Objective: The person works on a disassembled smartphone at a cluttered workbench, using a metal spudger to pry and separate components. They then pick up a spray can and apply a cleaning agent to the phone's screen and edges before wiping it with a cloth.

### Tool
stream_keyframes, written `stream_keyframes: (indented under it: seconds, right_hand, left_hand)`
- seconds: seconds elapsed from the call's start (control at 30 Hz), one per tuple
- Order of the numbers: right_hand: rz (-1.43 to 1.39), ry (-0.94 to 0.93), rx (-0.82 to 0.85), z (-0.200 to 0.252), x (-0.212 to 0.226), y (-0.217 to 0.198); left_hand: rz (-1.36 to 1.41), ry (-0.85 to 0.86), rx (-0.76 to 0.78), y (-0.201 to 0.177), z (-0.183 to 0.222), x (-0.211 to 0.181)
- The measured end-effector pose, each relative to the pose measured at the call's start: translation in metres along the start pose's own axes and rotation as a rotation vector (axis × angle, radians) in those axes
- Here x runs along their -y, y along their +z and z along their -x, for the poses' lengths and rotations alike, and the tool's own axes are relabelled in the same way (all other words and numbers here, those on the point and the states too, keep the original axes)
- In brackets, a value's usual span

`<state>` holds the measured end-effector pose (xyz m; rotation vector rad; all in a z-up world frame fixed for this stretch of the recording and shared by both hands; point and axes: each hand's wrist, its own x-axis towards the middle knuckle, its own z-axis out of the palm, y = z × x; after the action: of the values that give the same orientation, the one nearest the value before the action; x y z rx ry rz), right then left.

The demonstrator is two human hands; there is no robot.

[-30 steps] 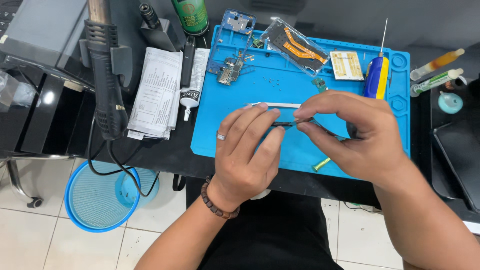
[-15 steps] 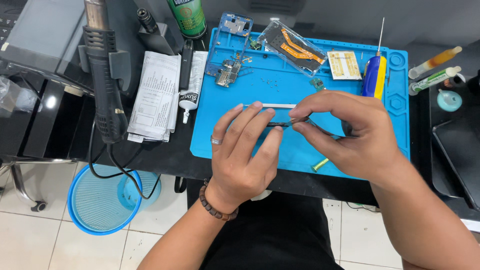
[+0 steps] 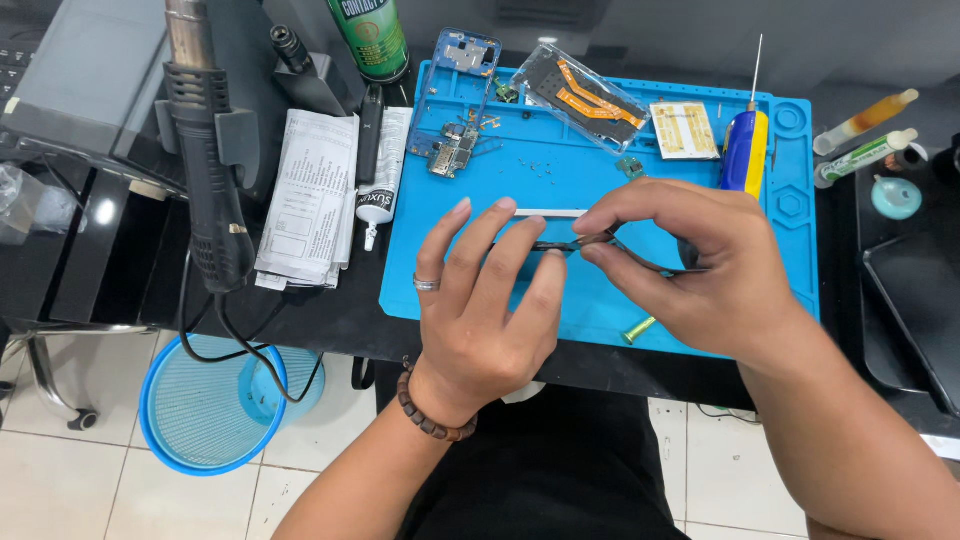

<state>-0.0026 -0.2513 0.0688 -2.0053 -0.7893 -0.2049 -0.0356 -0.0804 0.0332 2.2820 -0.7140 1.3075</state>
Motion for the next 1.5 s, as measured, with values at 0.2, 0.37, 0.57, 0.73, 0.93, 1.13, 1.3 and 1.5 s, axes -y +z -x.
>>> stream_keyframes:
  seconds: [0.2,0.37,0.57,0.73,0.93,1.13,1.3,1.5]
  right_hand:
    - [-0.013,0.002,-0.004,0.001,-0.003,0.001]
    - [-0.040,-0.028,-0.013,0.001,-0.002,0.001]
    - [0.120,-0.100,-0.128,0.004,-0.006,-0.006]
    - [0.817,-0.210,0.001,0.004,-0.068,-0.008]
    - [1.001,-0.120,0.142,0.022,-0.109,0.004]
    - [0.848,0.173,0.260,0.015,-0.088,-0.006]
    - [0.393,-0.016,0.056,0.016,-0.024,-0.014]
    - [0.309,-0.198,-0.047,0.017,0.004,-0.002]
  left_hand:
    - [0.039,-0.018,0.017,0.000,-0.006,0.002]
    - [0.061,-0.032,0.023,0.001,-0.012,0.004]
    - [0.101,-0.042,0.032,0.002,-0.012,0.004]
    - [0.113,-0.053,0.039,0.001,-0.012,0.003]
    - [0.120,-0.066,0.057,0.002,-0.008,0.004]
    - [0.118,-0.074,0.054,0.003,-0.009,0.003]
    - [0.124,-0.077,0.059,0.004,-0.007,0.003]
    - [0.150,-0.063,0.062,0.006,-0.007,0.004]
